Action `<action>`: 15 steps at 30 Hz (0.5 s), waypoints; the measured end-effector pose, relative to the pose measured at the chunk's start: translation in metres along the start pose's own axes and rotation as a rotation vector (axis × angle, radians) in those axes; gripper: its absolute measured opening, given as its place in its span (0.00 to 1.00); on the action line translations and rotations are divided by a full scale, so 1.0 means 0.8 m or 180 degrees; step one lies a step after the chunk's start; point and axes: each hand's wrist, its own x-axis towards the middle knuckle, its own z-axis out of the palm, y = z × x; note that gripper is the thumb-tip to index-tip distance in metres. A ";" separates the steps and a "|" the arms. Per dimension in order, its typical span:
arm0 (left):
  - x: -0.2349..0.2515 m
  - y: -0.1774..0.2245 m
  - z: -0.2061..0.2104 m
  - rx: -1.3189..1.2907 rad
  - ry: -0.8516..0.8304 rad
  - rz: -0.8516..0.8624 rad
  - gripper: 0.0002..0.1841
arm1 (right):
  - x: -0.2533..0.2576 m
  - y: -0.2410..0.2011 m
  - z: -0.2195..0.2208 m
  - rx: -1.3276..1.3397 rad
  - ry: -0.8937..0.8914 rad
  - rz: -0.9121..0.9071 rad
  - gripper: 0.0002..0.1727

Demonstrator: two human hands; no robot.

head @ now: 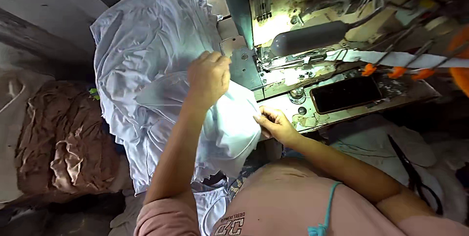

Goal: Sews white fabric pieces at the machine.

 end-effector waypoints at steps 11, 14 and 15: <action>-0.045 0.017 0.043 -0.0250 0.0362 -0.0339 0.15 | 0.009 0.046 -0.019 -0.0040 0.0103 0.0165 0.14; -0.047 0.031 0.038 0.0036 0.0525 -0.0313 0.14 | 0.009 0.046 -0.021 0.0114 0.0054 -0.0017 0.10; -0.045 0.035 0.035 0.0076 0.0495 -0.0300 0.14 | 0.009 0.045 -0.022 0.0199 0.0036 -0.0043 0.09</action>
